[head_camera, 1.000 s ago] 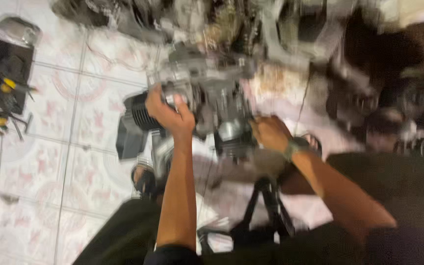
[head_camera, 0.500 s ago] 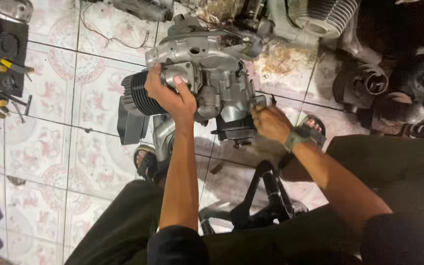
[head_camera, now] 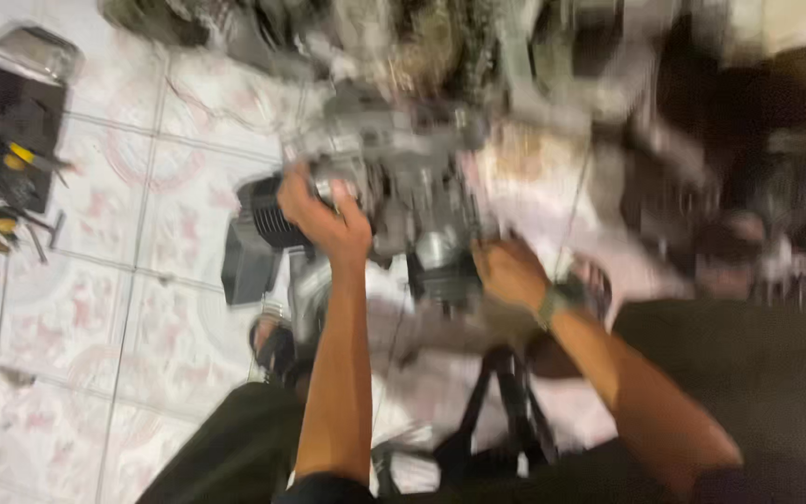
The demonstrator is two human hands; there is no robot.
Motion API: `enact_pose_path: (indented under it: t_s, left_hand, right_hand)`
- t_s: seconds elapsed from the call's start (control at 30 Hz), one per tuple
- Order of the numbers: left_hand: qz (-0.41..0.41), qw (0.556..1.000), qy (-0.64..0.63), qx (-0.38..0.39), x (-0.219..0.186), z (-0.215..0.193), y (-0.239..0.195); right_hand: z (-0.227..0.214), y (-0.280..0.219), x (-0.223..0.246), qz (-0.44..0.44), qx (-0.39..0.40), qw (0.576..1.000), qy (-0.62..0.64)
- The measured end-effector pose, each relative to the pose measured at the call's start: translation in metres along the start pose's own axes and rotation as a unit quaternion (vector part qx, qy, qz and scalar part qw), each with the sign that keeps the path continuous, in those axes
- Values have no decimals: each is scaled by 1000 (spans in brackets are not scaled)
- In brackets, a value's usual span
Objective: The person cleans a motorcycle engine block using a yellow toothbrush and a black cloth. They scrub various parts of the engine, including the cylinder head and crankcase, while wiping away debris with the cloth.
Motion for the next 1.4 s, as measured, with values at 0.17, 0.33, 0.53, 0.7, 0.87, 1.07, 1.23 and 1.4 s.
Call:
enact_pose_path:
  t_s: [0.17,0.33,0.53,0.7,0.87,1.07,1.23,1.4]
  left_hand:
    - [7,1000,-11,20,3,-1,-9]
    - [5,999,-10,40,4,-2,-7]
    - [15,1000,0,20,8,2,-6]
    - [24,1000,5,3,9,5,6]
    - [27,999,14,23,8,2,-5]
    - [15,1000,9,23,7,6,0]
    - [17,1000,1,4,11,6,-7]
    - [8,1000,-10,-5,5,4,-4]
  right_hand:
    - [-40,-9,43,38,-4,999,10]
    - [-3,2,11,40,-27,998,28]
    - [25,-41,4,24,22,999,1]
    - [4,3,-5,29,4,999,-42]
    - [2,-24,12,65,16,998,-23]
    - [27,2,-17,54,-31,993,-105]
    - [31,-7,-13,30,-54,994,-86]
    - [32,-23,-10,65,-91,992,-62]
Point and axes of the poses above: each hand's wrist, its own y-axis towards the middle knuckle, its own z-axis out of the palm, x = y × z, the point moved 1 cm from there along y, towards the middle knuckle
